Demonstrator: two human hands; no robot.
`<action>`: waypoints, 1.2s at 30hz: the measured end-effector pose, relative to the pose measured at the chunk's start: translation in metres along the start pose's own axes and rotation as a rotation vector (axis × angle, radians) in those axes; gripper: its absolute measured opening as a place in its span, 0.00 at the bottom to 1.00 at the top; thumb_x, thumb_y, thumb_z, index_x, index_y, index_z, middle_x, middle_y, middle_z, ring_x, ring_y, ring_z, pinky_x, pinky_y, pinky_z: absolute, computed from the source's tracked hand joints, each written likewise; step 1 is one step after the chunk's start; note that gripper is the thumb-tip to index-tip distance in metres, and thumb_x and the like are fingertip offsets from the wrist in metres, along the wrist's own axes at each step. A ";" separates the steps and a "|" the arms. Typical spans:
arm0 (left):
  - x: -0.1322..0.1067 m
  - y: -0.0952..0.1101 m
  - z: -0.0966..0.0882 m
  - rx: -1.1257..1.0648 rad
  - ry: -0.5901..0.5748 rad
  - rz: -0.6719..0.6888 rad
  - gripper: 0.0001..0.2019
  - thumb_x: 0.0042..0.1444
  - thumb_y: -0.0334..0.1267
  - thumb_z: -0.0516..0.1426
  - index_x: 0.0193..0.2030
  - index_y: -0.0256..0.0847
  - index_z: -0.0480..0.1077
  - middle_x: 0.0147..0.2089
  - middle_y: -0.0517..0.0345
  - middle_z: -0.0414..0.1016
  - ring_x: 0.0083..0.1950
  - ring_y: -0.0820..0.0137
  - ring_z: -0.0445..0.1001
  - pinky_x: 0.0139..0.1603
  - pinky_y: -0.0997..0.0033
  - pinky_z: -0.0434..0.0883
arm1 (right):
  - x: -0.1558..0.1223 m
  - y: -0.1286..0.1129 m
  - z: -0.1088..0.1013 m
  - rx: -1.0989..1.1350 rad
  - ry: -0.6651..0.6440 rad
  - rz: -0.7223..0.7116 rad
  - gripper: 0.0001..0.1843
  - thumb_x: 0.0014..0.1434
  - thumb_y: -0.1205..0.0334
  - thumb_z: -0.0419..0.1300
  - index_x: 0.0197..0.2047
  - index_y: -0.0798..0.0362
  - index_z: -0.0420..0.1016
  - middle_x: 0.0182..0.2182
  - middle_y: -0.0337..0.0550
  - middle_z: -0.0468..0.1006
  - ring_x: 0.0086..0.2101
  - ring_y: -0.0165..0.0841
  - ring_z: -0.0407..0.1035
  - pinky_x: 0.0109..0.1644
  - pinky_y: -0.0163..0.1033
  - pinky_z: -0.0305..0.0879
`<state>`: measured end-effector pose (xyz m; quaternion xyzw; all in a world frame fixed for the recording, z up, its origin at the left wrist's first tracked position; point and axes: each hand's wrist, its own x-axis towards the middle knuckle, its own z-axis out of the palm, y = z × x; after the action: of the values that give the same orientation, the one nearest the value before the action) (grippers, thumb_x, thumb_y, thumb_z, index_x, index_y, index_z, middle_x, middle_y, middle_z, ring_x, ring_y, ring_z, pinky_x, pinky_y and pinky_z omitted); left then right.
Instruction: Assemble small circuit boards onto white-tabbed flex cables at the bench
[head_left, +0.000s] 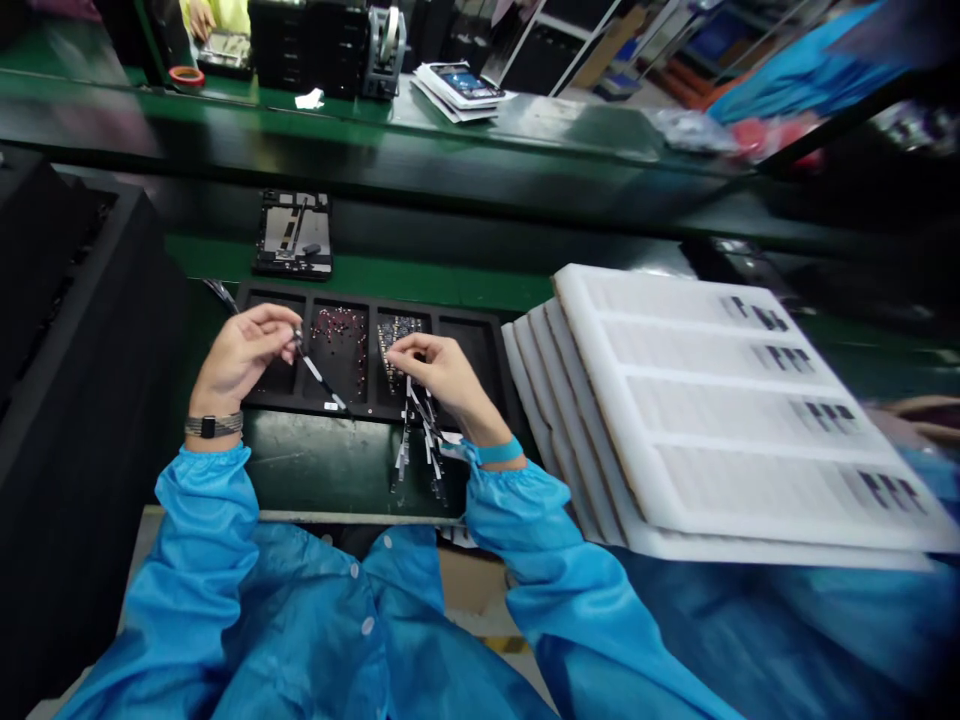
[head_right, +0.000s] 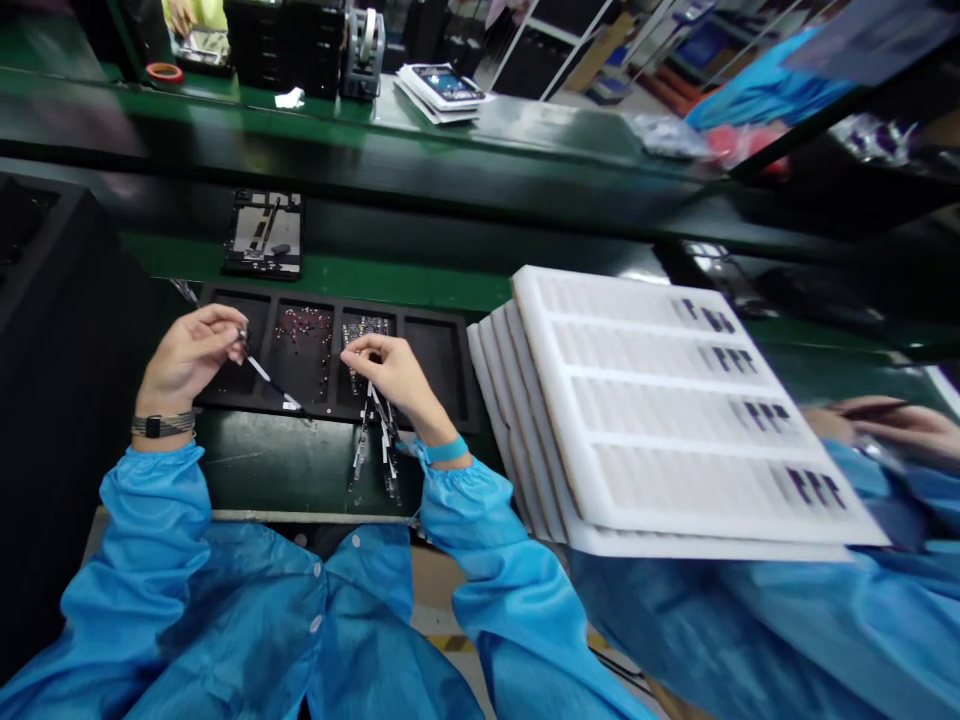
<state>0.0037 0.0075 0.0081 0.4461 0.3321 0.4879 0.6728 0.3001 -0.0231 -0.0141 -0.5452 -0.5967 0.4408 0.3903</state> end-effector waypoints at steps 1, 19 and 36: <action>0.000 0.003 -0.005 -0.076 0.066 0.039 0.13 0.50 0.33 0.74 0.42 0.35 0.80 0.30 0.58 0.78 0.27 0.76 0.74 0.31 0.76 0.74 | 0.002 -0.005 -0.005 -0.057 0.009 -0.014 0.18 0.57 0.46 0.71 0.35 0.55 0.81 0.22 0.34 0.68 0.25 0.28 0.57 0.30 0.36 0.53; 0.005 0.010 -0.039 -0.486 0.395 0.215 0.05 0.66 0.29 0.62 0.37 0.41 0.76 0.28 0.64 0.69 0.26 0.79 0.70 0.30 0.79 0.67 | 0.087 -0.031 0.094 -0.778 -0.288 -0.023 0.03 0.59 0.67 0.70 0.38 0.54 0.83 0.36 0.45 0.85 0.36 0.36 0.75 0.41 0.37 0.64; 0.005 0.007 -0.038 -0.468 0.399 0.194 0.04 0.66 0.31 0.63 0.38 0.42 0.77 0.30 0.63 0.71 0.27 0.78 0.71 0.30 0.77 0.68 | 0.064 -0.043 0.068 -1.083 -0.496 -0.028 0.07 0.59 0.70 0.68 0.41 0.51 0.85 0.38 0.48 0.86 0.39 0.42 0.78 0.39 0.40 0.62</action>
<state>-0.0314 0.0237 0.0002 0.2045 0.2923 0.6909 0.6288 0.2158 0.0329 0.0050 -0.5397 -0.8170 0.1827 -0.0887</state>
